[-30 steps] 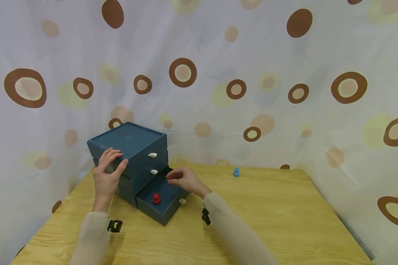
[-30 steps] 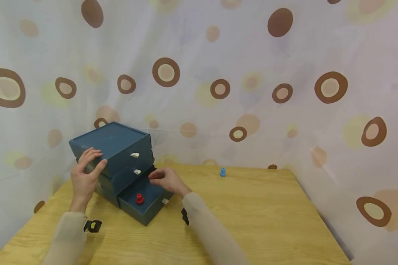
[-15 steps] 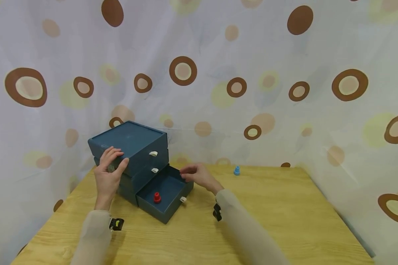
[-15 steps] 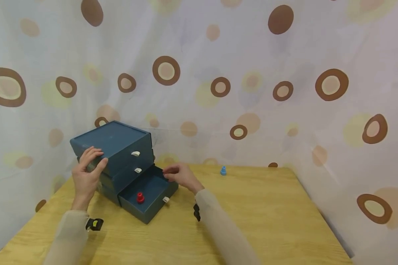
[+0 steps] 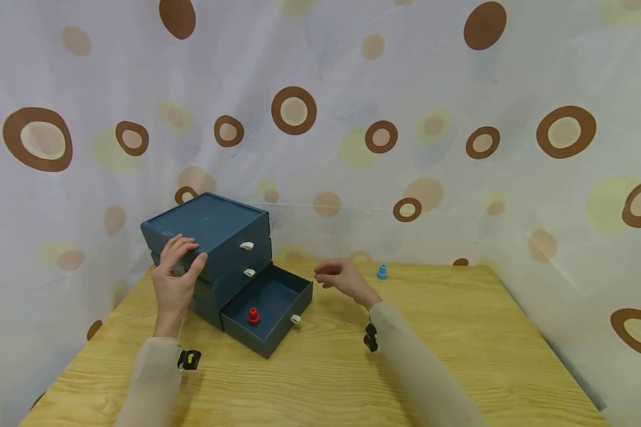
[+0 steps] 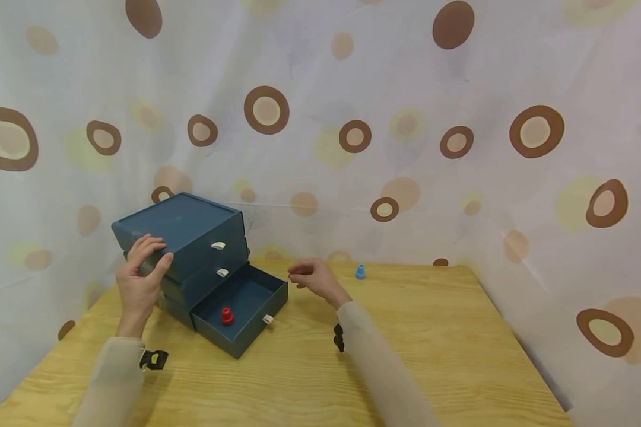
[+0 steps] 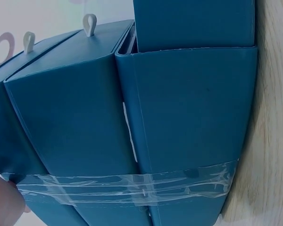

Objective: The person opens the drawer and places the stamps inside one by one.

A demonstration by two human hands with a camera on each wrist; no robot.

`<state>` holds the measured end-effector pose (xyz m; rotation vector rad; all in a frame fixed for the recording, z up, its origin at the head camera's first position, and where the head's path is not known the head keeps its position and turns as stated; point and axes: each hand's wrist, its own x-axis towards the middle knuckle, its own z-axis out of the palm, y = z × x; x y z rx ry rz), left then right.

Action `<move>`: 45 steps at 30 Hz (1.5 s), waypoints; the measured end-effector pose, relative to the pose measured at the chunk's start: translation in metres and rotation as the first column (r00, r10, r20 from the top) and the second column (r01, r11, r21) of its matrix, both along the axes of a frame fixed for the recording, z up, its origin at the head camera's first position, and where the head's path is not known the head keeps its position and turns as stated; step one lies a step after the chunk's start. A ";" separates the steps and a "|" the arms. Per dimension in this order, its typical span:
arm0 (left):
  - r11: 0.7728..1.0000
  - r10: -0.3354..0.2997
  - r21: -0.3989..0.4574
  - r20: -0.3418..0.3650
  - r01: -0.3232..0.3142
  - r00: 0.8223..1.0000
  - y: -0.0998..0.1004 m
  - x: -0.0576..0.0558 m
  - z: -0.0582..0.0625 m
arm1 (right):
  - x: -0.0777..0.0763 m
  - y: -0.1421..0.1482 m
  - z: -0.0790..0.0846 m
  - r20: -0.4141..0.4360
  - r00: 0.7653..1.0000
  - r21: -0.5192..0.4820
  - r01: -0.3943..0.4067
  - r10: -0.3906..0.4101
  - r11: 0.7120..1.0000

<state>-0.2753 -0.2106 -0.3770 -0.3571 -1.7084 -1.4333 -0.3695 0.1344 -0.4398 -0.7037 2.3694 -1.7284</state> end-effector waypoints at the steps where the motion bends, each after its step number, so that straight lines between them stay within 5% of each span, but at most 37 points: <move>1: 1.000 0.002 -0.002 0.000 -0.002 1.000 0.000 0.000 0.000 | 0.000 0.003 -0.001 0.003 1.000 0.001 0.005 -0.005 1.000; 45: 0.999 0.026 -0.043 -0.023 -0.027 0.999 0.000 0.001 0.000 | -0.009 0.130 -0.025 0.072 0.963 -0.027 0.260 -0.258 0.965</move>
